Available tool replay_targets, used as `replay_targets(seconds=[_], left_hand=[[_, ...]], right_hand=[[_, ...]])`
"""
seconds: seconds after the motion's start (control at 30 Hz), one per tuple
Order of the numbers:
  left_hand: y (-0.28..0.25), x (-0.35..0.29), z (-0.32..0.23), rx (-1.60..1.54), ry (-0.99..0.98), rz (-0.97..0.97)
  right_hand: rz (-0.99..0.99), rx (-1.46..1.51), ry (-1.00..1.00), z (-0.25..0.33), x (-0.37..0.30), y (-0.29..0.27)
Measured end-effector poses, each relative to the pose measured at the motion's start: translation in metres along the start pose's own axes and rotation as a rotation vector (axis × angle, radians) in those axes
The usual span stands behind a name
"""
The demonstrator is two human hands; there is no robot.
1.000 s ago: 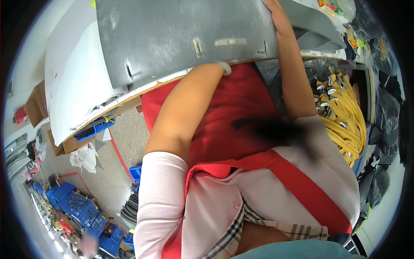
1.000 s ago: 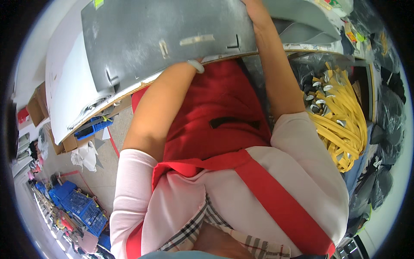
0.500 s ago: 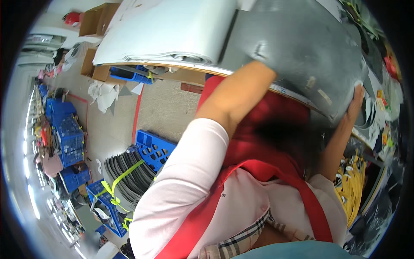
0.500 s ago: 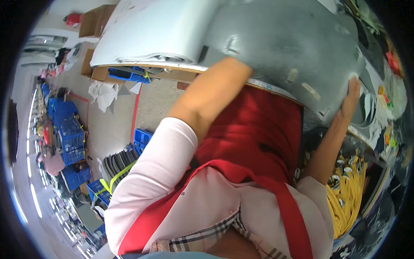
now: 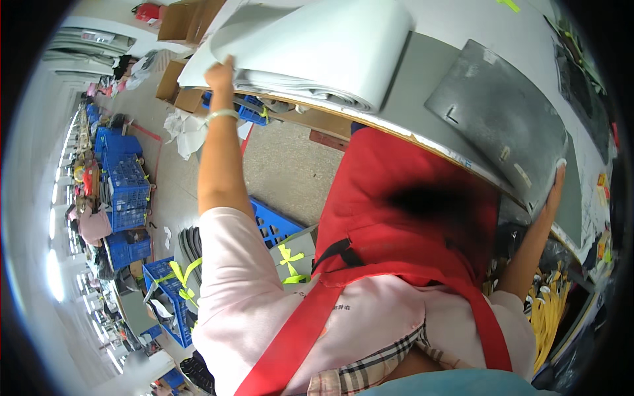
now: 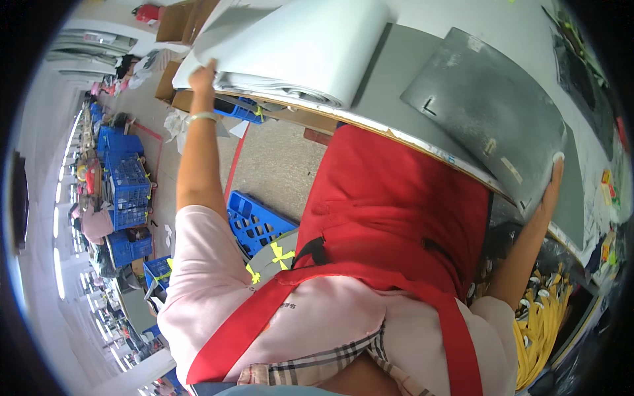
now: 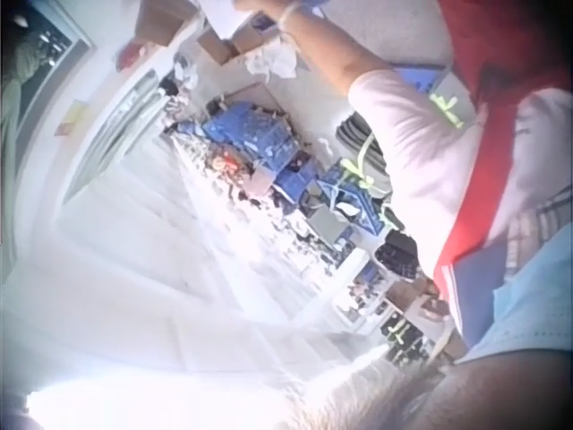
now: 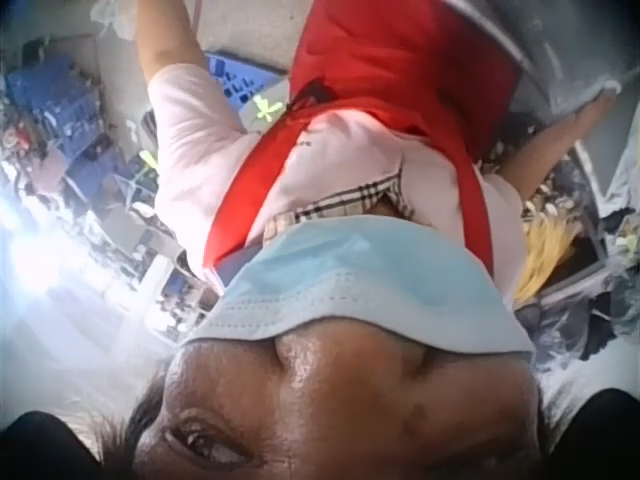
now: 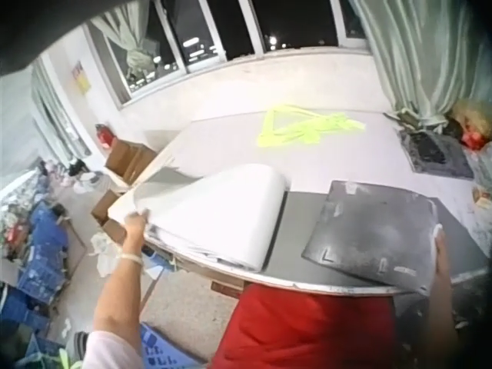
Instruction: The recorder is using a small circular tool to press or smooth a white material onto a metal component at a manufacturing workstation.
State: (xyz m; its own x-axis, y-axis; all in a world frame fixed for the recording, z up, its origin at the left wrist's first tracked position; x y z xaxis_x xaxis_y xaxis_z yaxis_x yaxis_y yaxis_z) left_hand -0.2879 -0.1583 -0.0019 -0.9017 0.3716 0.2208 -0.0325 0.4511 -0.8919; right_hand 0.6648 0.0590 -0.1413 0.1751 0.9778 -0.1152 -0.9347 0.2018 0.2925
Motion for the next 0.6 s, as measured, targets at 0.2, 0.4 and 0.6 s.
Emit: replay_targets(seconds=[0.2,0.4,0.6], left_hand=[[0.05,-0.025,0.065,-0.481,-0.228,-0.001],[-0.002,-0.048,0.03,-0.003,-0.236,-0.299],[-0.053,-0.228,-0.18,-0.777,0.651,0.166]], right_hand=[[0.023,-0.061,-0.039,0.006,0.007,-0.005],[0.0,-0.134,-0.021,0.012,0.01,0.018],[0.283,-0.314,-0.186,0.032,0.011,0.096]])
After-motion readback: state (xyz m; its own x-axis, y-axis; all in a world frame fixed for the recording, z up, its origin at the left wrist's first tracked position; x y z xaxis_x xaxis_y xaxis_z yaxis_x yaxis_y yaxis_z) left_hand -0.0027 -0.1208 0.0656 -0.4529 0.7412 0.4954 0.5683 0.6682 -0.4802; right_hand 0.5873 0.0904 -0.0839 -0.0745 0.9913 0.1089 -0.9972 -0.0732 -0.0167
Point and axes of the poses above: each hand's wrist, its own x-axis towards the middle knuckle, its own y-axis out of the palm, z = x × y, the point moved 10 cm from there along x, towards the middle knuckle, and after that the axes turned 9 degrees about -y, right-handed, at the moved point
